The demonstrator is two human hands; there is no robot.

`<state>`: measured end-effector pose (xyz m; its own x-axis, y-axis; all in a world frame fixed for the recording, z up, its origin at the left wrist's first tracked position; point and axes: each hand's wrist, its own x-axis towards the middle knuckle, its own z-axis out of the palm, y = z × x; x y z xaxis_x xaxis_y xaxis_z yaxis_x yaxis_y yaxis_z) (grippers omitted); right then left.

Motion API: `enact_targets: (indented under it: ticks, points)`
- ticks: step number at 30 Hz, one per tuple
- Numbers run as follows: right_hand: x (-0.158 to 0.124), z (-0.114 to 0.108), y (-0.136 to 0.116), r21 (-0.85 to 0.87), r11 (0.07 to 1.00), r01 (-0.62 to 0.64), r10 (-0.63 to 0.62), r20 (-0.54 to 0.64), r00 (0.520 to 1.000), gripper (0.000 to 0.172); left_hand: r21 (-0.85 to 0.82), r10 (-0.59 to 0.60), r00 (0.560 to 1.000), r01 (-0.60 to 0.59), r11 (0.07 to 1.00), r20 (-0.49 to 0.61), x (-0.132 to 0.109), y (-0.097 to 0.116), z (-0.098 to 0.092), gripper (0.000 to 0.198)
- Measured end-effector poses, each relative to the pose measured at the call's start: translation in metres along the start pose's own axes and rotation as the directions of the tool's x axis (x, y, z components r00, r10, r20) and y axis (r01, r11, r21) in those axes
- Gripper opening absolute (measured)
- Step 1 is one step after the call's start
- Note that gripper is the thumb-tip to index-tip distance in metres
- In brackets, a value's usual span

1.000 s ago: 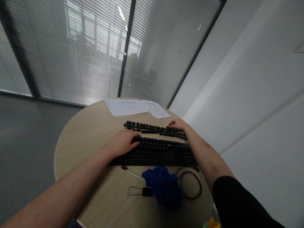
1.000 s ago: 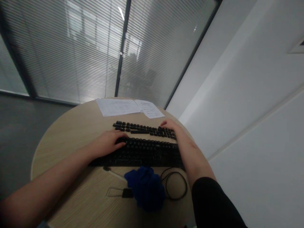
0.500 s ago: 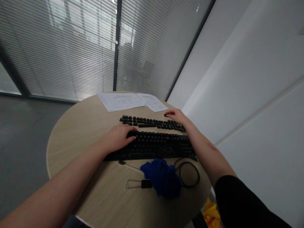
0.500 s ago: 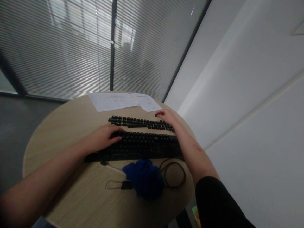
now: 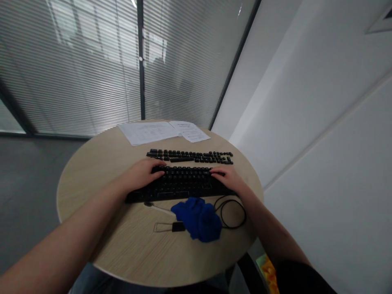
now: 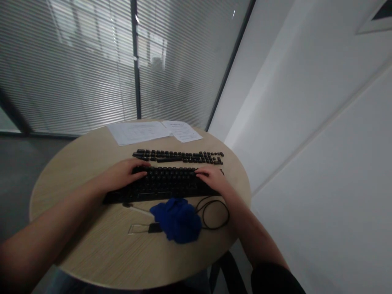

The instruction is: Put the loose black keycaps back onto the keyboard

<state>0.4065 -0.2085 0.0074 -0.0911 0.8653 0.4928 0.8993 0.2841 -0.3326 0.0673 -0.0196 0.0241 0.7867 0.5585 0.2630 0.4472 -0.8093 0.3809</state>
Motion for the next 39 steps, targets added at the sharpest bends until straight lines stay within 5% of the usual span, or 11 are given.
enact_targets:
  ticks: [16, 39]
  points:
    - [0.005, 0.000, -0.014, -0.133, 0.973, 0.191, -0.176, 0.117, 0.977, 0.018, -0.035, -0.010, 0.999, 0.011, 0.999, 0.046, -0.001, 0.002, -0.007, 0.046]
    - [0.004, 0.006, -0.010, -0.139, 0.974, 0.181, -0.172, 0.072, 0.982, 0.015, -0.051, -0.033, 0.998, 0.036, 0.998, 0.058, 0.000, -0.001, -0.006, 0.051]
